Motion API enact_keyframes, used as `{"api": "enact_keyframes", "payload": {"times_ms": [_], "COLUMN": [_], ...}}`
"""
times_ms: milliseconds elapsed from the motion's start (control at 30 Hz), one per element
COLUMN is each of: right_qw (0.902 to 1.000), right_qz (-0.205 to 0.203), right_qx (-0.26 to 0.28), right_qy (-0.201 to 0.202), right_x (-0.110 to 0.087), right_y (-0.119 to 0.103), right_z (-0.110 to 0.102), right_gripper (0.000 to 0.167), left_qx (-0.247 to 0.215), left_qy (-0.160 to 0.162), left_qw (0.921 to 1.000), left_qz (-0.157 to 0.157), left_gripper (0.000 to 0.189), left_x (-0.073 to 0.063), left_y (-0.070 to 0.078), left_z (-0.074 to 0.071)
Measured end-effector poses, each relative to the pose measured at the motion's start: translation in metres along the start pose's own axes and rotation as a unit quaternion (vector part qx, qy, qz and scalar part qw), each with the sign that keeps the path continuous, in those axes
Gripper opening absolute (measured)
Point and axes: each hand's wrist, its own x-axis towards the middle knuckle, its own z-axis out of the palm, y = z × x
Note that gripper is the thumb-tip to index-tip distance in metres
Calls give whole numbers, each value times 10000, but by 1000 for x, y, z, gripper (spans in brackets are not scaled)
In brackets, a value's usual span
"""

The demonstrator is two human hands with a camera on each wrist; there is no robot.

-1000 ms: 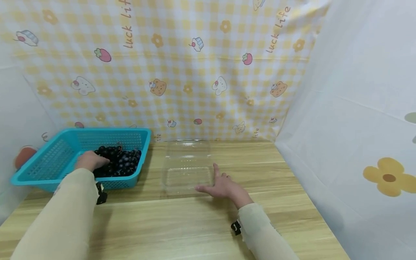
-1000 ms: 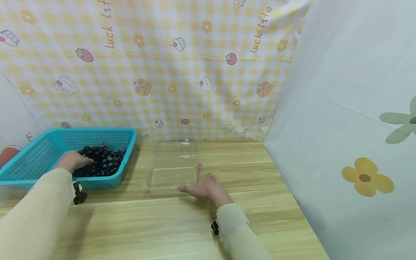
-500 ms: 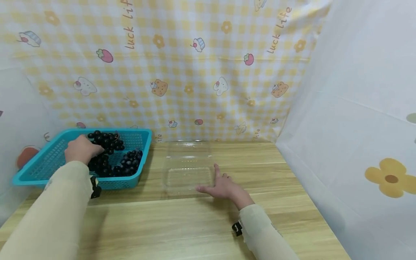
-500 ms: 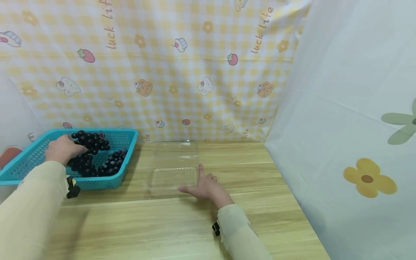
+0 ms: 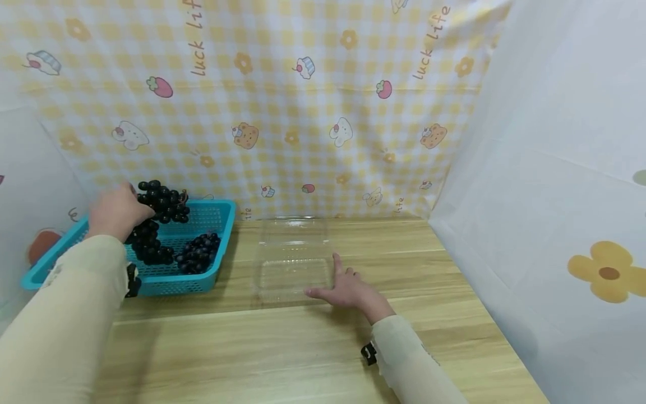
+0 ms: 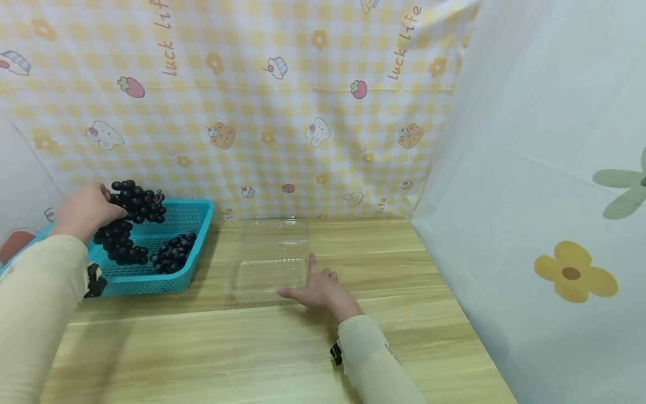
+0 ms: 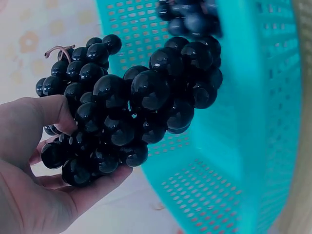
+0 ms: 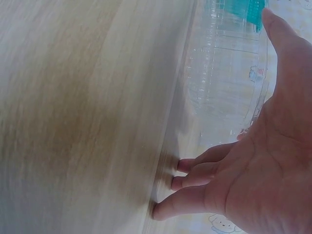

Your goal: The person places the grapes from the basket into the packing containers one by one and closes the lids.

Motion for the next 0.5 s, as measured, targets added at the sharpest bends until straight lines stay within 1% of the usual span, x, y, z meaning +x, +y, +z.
{"api": "enact_keyframes", "payload": {"times_ms": [133, 300, 500], "right_qw": [10000, 9999, 10000], "right_qz": [-4, -24, -28], "right_qx": [-26, -110, -66], "right_qy": [7, 61, 26], "right_x": [0, 1, 1], "right_y": [-1, -1, -1], "right_z": [-1, -1, -1], "right_gripper": [135, 135, 136], "left_qx": [-13, 37, 72], "left_qy": [185, 253, 205], "left_qw": [9996, 9991, 9983], "left_qz": [195, 338, 549], "left_gripper": [33, 34, 51], "left_x": [1, 3, 0], "left_y": [13, 31, 58], "left_z": [-14, -23, -32]}}
